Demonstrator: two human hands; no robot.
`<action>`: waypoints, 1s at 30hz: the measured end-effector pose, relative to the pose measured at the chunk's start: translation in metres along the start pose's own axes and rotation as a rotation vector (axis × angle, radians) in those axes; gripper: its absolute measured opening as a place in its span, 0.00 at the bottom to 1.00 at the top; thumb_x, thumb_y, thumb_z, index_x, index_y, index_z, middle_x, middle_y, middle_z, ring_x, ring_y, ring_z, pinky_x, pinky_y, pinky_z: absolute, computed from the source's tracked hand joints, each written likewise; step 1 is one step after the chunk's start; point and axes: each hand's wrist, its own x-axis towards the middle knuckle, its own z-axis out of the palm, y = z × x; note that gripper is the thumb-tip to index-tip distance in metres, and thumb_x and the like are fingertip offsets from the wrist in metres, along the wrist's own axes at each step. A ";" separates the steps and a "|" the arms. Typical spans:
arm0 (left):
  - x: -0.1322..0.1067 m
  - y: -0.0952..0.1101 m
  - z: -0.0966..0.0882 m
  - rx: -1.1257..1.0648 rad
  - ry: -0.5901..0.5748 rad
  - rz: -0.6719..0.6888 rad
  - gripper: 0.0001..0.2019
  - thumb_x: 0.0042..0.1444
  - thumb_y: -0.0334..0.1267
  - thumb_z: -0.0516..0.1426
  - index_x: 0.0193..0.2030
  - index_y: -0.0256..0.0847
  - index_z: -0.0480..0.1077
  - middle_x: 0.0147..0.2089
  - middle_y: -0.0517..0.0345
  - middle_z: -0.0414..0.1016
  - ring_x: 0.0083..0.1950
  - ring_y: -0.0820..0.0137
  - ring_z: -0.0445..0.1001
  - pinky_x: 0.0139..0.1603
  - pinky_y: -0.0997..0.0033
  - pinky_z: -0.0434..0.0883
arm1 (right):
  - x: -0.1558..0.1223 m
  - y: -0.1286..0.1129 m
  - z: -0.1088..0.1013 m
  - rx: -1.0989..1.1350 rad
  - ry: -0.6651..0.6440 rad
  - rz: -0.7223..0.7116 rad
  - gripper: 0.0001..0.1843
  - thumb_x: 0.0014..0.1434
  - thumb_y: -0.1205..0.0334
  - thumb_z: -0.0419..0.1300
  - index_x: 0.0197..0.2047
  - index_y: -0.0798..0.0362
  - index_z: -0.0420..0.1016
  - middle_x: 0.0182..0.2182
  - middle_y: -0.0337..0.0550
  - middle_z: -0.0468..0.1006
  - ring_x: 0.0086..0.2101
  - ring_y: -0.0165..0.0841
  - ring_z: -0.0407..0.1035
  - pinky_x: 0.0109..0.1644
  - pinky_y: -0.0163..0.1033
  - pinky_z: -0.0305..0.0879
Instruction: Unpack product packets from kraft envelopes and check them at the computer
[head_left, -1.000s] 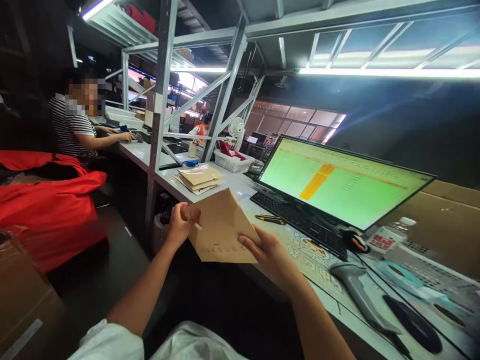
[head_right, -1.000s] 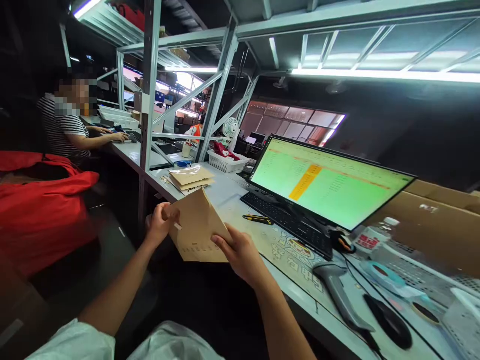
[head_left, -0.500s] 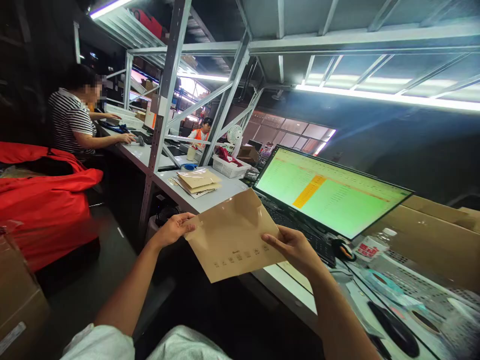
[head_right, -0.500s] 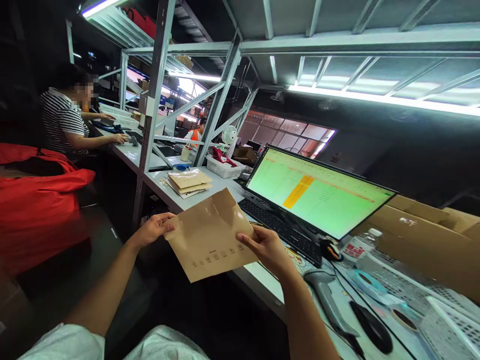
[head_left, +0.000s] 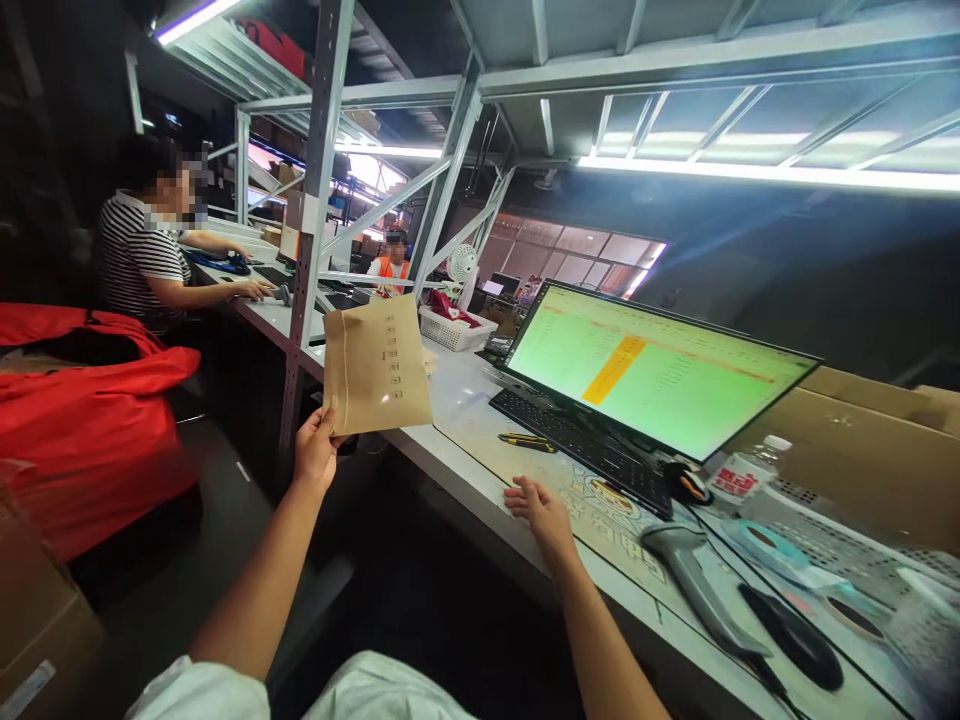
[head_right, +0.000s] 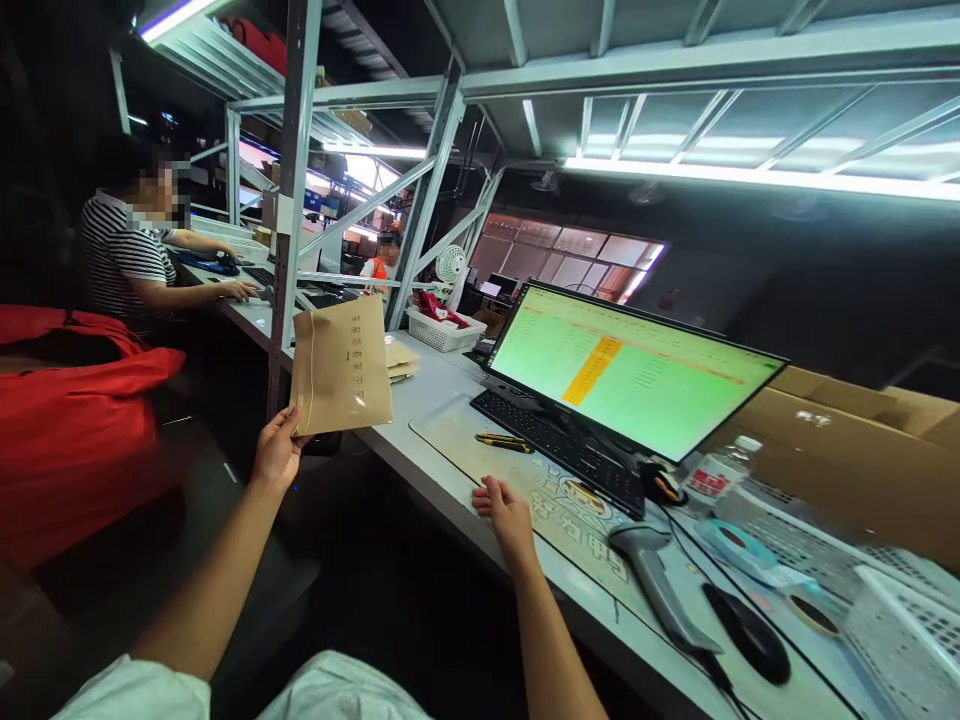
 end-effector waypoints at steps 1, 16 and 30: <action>0.002 0.000 -0.001 -0.016 0.022 -0.006 0.17 0.49 0.42 0.74 0.38 0.37 0.76 0.35 0.57 0.81 0.33 0.72 0.80 0.31 0.79 0.75 | -0.001 0.006 0.000 0.008 0.008 0.006 0.44 0.39 0.18 0.65 0.37 0.53 0.77 0.27 0.48 0.82 0.25 0.36 0.76 0.27 0.39 0.73; -0.016 -0.004 0.008 -0.153 -0.214 -0.175 0.16 0.54 0.35 0.72 0.47 0.35 0.77 0.46 0.53 0.84 0.46 0.69 0.84 0.43 0.81 0.81 | -0.008 0.017 -0.008 0.028 0.024 -0.019 0.42 0.41 0.22 0.69 0.39 0.54 0.80 0.30 0.47 0.82 0.30 0.36 0.77 0.38 0.44 0.78; -0.028 -0.005 0.009 0.001 -0.507 -0.300 0.32 0.51 0.35 0.72 0.63 0.40 0.70 0.54 0.50 0.82 0.51 0.63 0.83 0.46 0.74 0.82 | -0.010 0.017 -0.008 0.015 0.037 -0.049 0.41 0.44 0.23 0.68 0.39 0.55 0.80 0.30 0.47 0.82 0.30 0.36 0.77 0.37 0.44 0.77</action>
